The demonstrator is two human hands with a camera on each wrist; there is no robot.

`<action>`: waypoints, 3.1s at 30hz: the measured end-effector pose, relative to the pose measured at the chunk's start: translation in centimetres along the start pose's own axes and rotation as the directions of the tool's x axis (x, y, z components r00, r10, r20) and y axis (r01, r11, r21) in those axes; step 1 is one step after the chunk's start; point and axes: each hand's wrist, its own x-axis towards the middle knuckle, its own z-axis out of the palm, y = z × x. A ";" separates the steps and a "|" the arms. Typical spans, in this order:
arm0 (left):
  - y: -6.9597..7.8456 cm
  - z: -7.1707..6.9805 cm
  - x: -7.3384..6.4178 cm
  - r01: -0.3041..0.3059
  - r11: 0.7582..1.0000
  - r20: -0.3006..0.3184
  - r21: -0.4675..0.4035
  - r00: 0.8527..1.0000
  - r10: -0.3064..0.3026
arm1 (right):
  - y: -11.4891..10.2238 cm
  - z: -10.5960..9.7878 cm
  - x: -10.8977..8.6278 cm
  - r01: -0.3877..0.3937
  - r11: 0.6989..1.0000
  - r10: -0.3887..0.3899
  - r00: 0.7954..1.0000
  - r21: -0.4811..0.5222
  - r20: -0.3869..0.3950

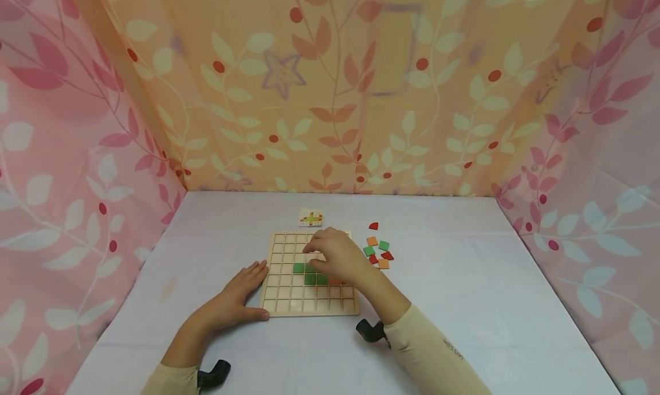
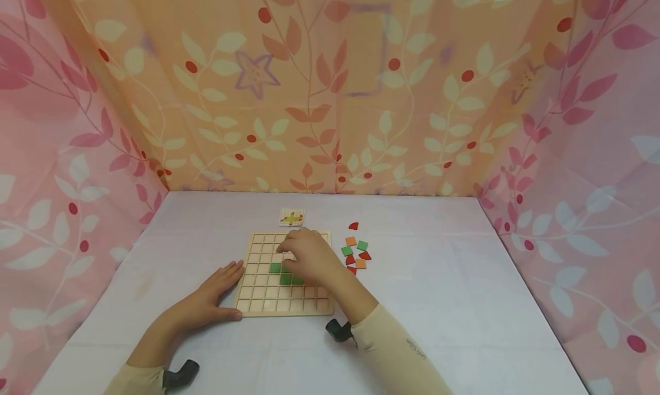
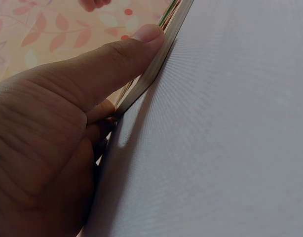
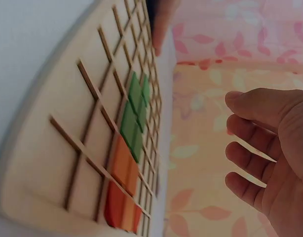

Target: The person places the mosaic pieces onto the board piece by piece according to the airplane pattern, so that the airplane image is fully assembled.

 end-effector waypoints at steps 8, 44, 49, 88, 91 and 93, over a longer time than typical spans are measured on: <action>0.1 -0.1 0.0 -0.006 1.000 0.000 -0.004 1.000 0.006 | 2.1 -3.7 -1.3 -0.011 1.000 0.011 0.996 -0.001 -0.088; 0.0 0.0 0.1 0.004 1.000 0.006 -0.002 1.000 -0.004 | 14.5 -3.1 -6.6 -0.483 0.869 0.485 0.874 0.109 0.006; 0.1 -0.1 0.0 -0.005 1.000 0.003 -0.002 1.000 0.005 | 15.2 -2.2 -6.7 -0.520 0.842 0.520 0.853 0.144 0.040; 0.6 -0.3 -0.2 -0.005 1.000 0.002 -0.007 1.000 0.005 | 16.5 -0.3 -7.4 -0.521 0.842 0.515 0.853 0.140 0.080; 0.6 -0.3 -0.2 -0.006 1.000 0.001 -0.004 1.000 0.006 | 16.4 -0.4 -7.5 -0.529 0.836 0.524 0.849 0.147 0.069; 0.6 -0.3 -0.2 -0.006 1.000 0.002 -0.005 1.000 0.006 | 16.4 -0.5 -7.5 -0.527 0.838 0.524 0.850 0.141 0.061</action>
